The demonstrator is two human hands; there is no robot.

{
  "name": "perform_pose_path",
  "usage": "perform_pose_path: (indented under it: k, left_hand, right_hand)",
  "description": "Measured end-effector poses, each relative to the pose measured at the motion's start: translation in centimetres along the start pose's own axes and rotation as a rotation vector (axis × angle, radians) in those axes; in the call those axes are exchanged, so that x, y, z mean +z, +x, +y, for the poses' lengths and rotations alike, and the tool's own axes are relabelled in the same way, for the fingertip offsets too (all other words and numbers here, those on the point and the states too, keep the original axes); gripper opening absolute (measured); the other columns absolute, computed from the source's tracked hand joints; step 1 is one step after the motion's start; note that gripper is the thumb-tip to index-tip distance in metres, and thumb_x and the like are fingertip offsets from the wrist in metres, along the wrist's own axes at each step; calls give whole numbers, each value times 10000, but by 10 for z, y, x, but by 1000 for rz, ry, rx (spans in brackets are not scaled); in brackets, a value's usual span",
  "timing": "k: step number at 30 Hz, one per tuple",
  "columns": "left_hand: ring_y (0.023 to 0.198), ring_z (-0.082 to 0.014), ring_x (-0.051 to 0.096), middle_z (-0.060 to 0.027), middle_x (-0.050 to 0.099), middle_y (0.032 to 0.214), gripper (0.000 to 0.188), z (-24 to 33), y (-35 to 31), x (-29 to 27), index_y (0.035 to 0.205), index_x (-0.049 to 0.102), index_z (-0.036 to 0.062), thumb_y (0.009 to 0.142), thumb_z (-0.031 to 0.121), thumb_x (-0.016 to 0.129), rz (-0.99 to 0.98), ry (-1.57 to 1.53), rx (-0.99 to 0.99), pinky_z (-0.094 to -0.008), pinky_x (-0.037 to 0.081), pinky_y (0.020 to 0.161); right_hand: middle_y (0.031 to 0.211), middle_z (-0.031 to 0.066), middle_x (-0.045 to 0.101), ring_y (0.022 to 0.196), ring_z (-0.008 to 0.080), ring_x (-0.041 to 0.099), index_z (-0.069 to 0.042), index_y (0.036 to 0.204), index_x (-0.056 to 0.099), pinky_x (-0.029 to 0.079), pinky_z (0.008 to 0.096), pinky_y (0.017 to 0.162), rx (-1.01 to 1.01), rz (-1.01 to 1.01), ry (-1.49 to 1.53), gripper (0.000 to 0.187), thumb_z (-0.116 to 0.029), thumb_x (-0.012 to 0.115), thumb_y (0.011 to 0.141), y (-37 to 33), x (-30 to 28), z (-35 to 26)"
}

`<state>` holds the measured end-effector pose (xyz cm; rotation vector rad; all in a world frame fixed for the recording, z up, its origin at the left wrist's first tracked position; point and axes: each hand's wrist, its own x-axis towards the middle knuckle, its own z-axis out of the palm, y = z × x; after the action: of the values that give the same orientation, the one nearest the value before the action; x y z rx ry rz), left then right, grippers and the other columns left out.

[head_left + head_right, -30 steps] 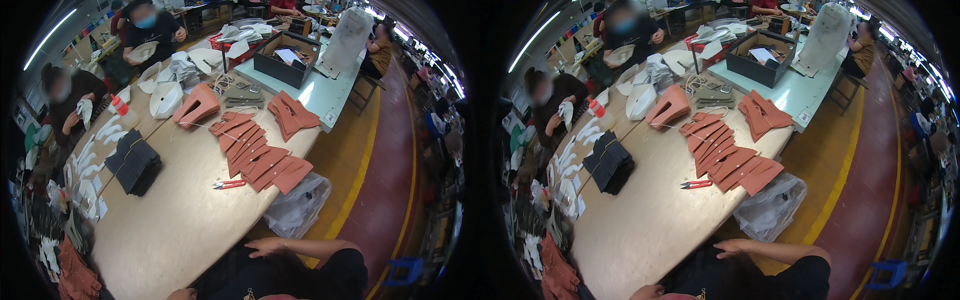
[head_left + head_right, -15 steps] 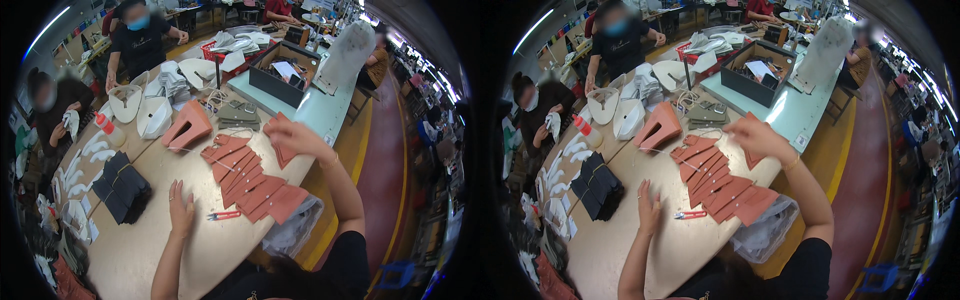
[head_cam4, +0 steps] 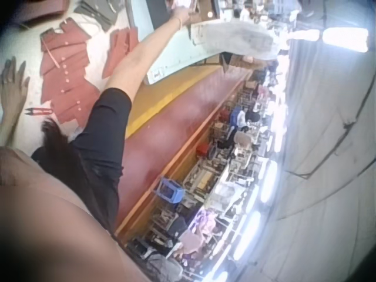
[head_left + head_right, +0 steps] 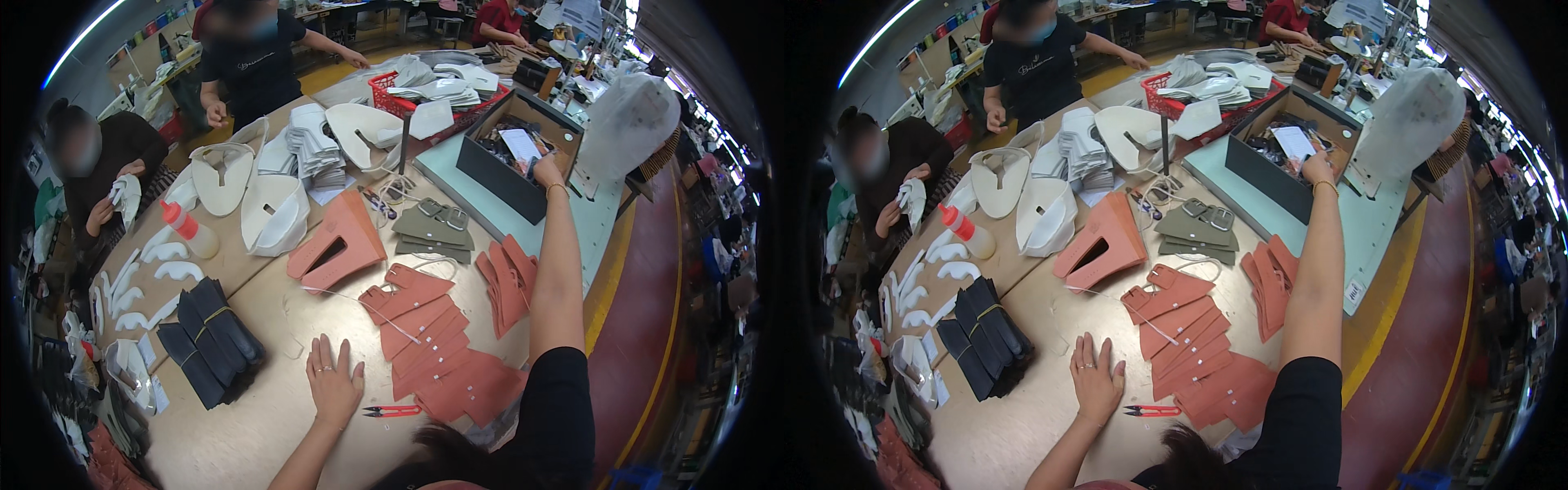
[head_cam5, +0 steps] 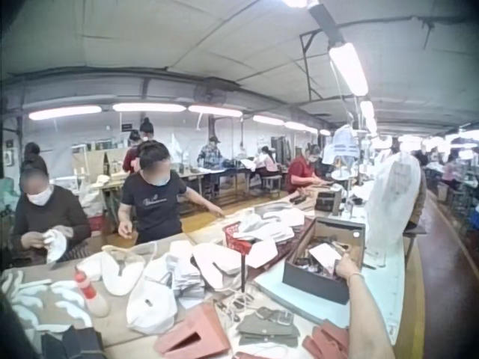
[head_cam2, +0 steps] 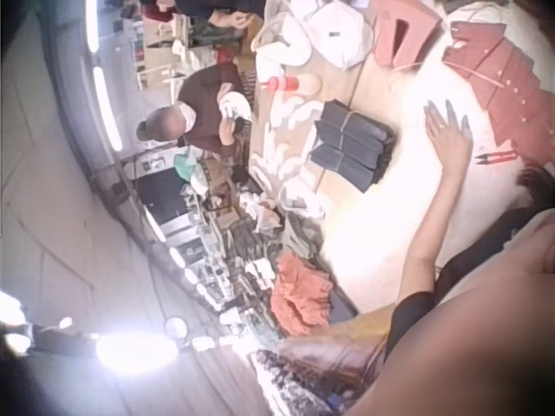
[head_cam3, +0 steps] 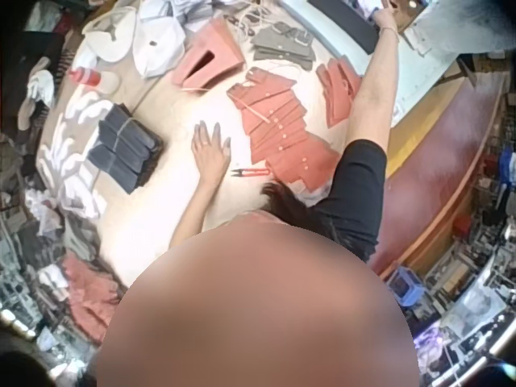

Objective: The person trims the edges of multiple dark fabric strips using a red utility knife on a worktable. They fold and align the strips, cut along the edges, and stack the trimmed pieces. The person then bundles the trimmed strips with a rubber band and places them on the table.

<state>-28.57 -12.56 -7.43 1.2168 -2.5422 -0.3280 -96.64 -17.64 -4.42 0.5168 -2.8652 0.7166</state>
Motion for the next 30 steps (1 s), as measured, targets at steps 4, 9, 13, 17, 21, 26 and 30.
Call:
perform_pose_path:
  k: [4, 9, 13, 17, 21, 26, 30]
  left_hand:
    - [1369, -410, 252, -273, 308, 1451, 520, 0, 2, -1, 1296, 509, 23, 852, 271, 618, -17, 13, 4, -506, 214, 1099]
    - [1356, -424, 264, -289, 322, 1433, 510, 0, 2, 2, 1282, 530, 29, 853, 292, 613, -15, 74, 27, -517, 239, 1081]
    - [1369, -419, 240, -289, 300, 1446, 511, 0, 3, 3, 1289, 519, 23, 856, 280, 606, -38, 65, 21, -515, 228, 1086]
    - [1377, -415, 224, -282, 285, 1459, 514, 0, 2, 3, 1299, 508, 22, 861, 275, 600, -57, 65, 13, -511, 216, 1092]
    - [1385, -409, 213, -276, 275, 1469, 513, 2, 1, 3, 1306, 500, 20, 865, 264, 595, -62, 82, 15, -508, 208, 1096]
    - [1388, -403, 211, -274, 272, 1471, 505, 3, 1, 3, 1306, 498, 18, 867, 251, 590, -69, 76, 11, -503, 200, 1103]
    - [1388, -401, 213, -270, 273, 1471, 506, 3, 0, 4, 1306, 497, 13, 868, 247, 590, -71, 74, 3, -499, 195, 1107]
  right_hand:
    - [1198, 302, 572, 1180, 394, 535, 44, 1243, 449, 395, 453, 996, -26, -96, -65, 379, -131, 358, 919, -20, -15, -15]
    - [1197, 301, 572, 1129, 440, 552, 25, 1242, 421, 424, 444, 972, -72, -56, 7, 434, -187, 505, 873, -43, -46, -29]
    - [1171, 248, 586, 1084, 415, 565, -37, 1149, 526, 431, 440, 941, -164, 246, 382, 324, -118, 504, 837, -48, -82, -33]
    - [1186, 188, 578, 1129, 385, 528, -80, 1121, 556, 438, 457, 926, -311, 526, 114, 292, -102, 507, 834, -53, -116, -24]
    - [1219, 181, 556, 1180, 399, 490, -120, 1267, 486, 423, 481, 963, -83, 490, -33, 414, -189, 511, 860, -53, -101, 1]
    - [1198, 276, 583, 1136, 438, 547, -33, 1269, 480, 434, 478, 963, 47, 37, 136, 442, -251, 475, 885, -26, -53, 38]
    - [1206, 274, 578, 1136, 435, 545, -4, 1206, 530, 430, 483, 964, 108, -10, 92, 414, -260, 454, 891, -19, -46, 46]
